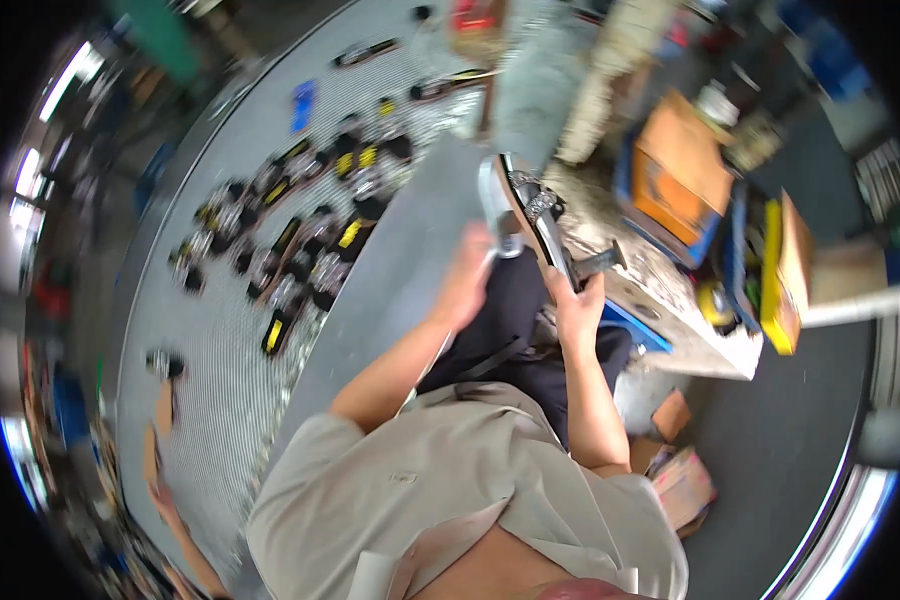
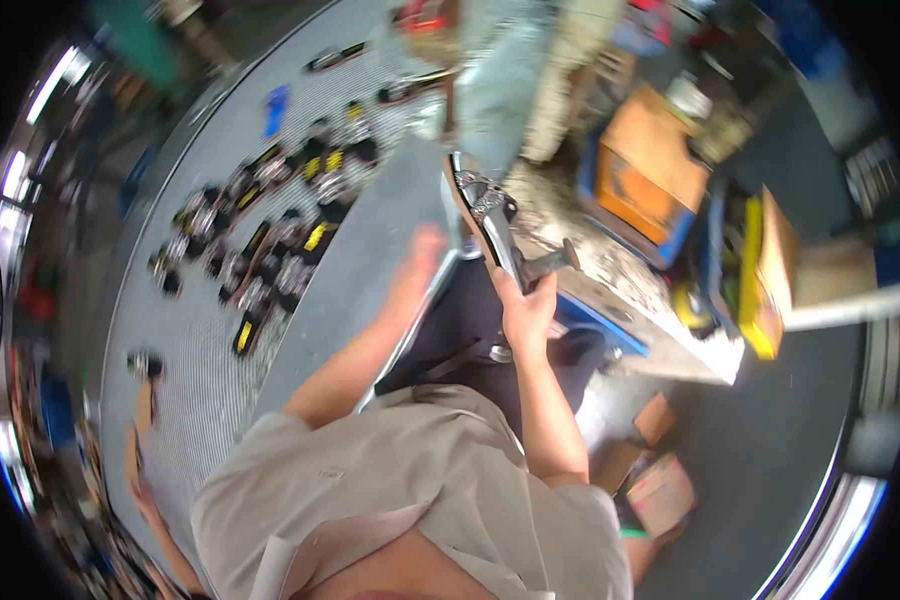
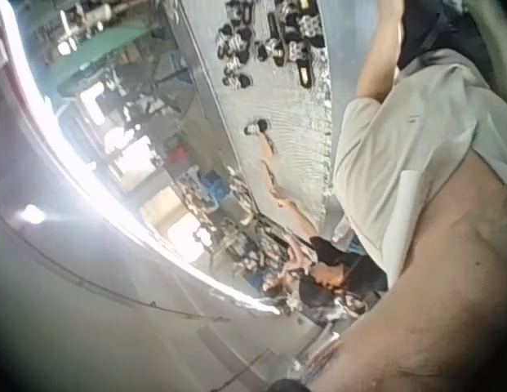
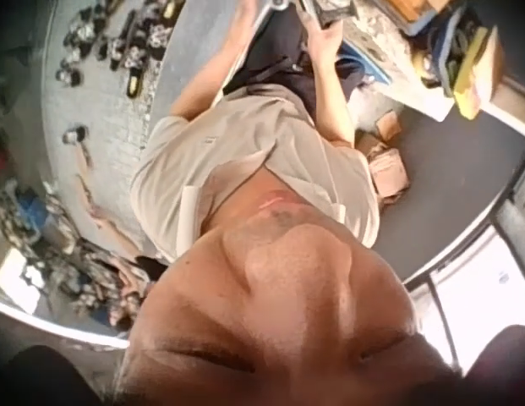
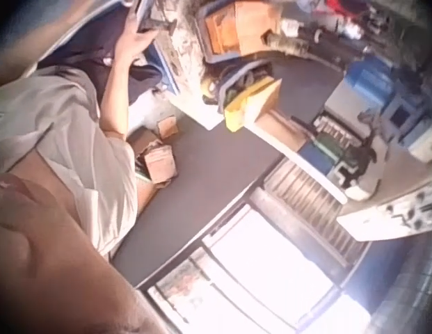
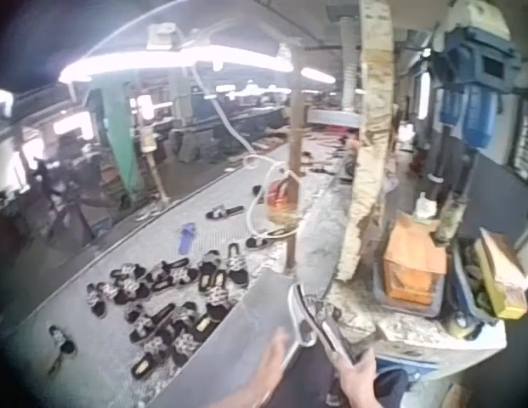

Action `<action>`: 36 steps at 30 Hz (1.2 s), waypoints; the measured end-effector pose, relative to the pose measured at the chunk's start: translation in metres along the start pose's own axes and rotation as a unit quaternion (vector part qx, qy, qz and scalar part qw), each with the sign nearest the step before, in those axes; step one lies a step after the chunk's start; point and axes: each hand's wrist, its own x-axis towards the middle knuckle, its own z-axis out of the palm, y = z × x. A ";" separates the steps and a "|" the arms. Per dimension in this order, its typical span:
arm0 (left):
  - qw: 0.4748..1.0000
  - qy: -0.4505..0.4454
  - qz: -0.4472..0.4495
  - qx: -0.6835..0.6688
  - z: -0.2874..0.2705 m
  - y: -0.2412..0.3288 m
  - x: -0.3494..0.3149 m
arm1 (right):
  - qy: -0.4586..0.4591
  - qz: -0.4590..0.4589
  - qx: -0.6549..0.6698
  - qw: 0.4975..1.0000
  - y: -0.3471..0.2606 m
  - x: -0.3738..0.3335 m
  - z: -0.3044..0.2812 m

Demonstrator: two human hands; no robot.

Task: Assembling shoe components by hammering heels onto soles on an industrial production line.

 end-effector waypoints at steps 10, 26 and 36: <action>0.634 0.313 -0.360 0.609 -0.316 -0.104 -0.117 | 0.338 -0.226 -0.335 0.850 -0.065 0.188 -0.082; 0.762 0.316 -0.260 0.502 -0.281 -0.160 0.101 | 0.370 -0.360 -0.645 0.563 -0.033 0.250 -0.149; 0.812 0.246 -0.174 0.500 -0.310 -0.159 0.147 | 0.318 -0.266 -0.664 0.622 -0.050 0.241 -0.157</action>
